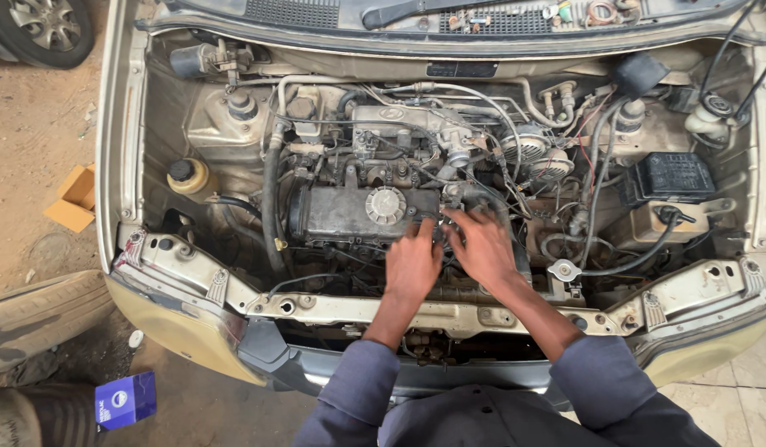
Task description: The person uses a wrench to tighten bolts on the engine valve cover of a car. They repeatedly adjust the tool and reposition their hands to access different fasteners on the engine block.
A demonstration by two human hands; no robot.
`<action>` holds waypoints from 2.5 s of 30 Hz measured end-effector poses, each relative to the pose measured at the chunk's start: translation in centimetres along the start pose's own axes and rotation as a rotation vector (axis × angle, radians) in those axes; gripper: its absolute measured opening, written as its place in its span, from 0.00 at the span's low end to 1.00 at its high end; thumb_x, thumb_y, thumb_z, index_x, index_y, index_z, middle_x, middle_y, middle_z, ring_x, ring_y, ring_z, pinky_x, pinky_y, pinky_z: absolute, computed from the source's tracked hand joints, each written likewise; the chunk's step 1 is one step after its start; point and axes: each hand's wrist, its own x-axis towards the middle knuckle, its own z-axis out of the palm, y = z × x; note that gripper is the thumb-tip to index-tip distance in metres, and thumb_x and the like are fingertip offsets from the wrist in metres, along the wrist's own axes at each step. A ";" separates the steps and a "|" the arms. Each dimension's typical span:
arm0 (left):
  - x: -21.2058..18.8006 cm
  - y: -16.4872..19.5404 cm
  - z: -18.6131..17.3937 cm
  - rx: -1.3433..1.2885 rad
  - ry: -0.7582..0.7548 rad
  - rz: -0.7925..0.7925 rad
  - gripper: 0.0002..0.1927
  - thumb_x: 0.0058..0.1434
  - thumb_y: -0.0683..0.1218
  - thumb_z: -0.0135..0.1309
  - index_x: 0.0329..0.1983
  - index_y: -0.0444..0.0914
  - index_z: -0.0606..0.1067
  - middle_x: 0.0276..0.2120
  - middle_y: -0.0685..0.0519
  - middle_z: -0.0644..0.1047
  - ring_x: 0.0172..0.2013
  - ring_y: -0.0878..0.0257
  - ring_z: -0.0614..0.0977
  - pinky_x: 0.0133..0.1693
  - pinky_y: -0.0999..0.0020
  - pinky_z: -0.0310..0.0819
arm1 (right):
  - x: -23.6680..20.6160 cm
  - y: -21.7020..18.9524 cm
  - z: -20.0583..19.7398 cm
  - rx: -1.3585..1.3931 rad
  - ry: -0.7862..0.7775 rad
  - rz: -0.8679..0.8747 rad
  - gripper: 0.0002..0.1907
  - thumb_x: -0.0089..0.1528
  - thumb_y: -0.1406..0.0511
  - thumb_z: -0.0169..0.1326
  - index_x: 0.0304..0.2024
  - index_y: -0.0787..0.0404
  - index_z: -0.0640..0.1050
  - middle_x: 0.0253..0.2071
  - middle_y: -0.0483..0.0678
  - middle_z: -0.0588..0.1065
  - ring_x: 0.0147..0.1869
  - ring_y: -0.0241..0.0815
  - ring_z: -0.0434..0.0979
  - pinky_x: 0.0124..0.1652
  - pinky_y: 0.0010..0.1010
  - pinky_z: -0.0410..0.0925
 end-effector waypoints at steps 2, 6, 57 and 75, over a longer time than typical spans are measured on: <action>-0.3 0.6 -0.1 -0.121 -0.077 -0.047 0.27 0.62 0.42 0.58 0.62 0.38 0.63 0.44 0.38 0.79 0.42 0.35 0.83 0.44 0.44 0.78 | -0.2 -0.1 0.2 0.093 -0.038 0.029 0.18 0.64 0.62 0.60 0.56 0.58 0.76 0.45 0.57 0.79 0.41 0.60 0.80 0.46 0.53 0.69; -1.3 1.2 -0.3 -0.373 0.033 0.062 0.39 0.54 0.38 0.62 0.66 0.38 0.56 0.47 0.40 0.79 0.44 0.35 0.82 0.43 0.43 0.77 | -0.2 0.0 -0.3 0.191 -0.130 0.087 0.27 0.61 0.64 0.59 0.63 0.54 0.72 0.33 0.57 0.80 0.35 0.63 0.80 0.33 0.51 0.70; -8.7 -2.1 -1.0 -0.130 0.050 0.121 0.13 0.57 0.51 0.66 0.28 0.38 0.77 0.25 0.52 0.71 0.34 0.55 0.73 0.43 0.54 0.59 | 13.0 2.3 21.7 -0.562 -0.859 -0.482 0.48 0.64 0.46 0.58 0.79 0.54 0.54 0.77 0.74 0.52 0.35 0.48 0.82 0.28 0.35 0.69; -8.2 -3.2 -0.9 -0.159 0.066 0.054 0.12 0.50 0.49 0.68 0.25 0.39 0.77 0.25 0.53 0.73 0.32 0.54 0.74 0.39 0.56 0.60 | 2.9 11.7 7.5 2.369 -0.279 0.695 0.43 0.65 0.38 0.38 0.70 0.60 0.64 0.69 0.59 0.69 0.36 0.43 0.73 0.35 0.31 0.68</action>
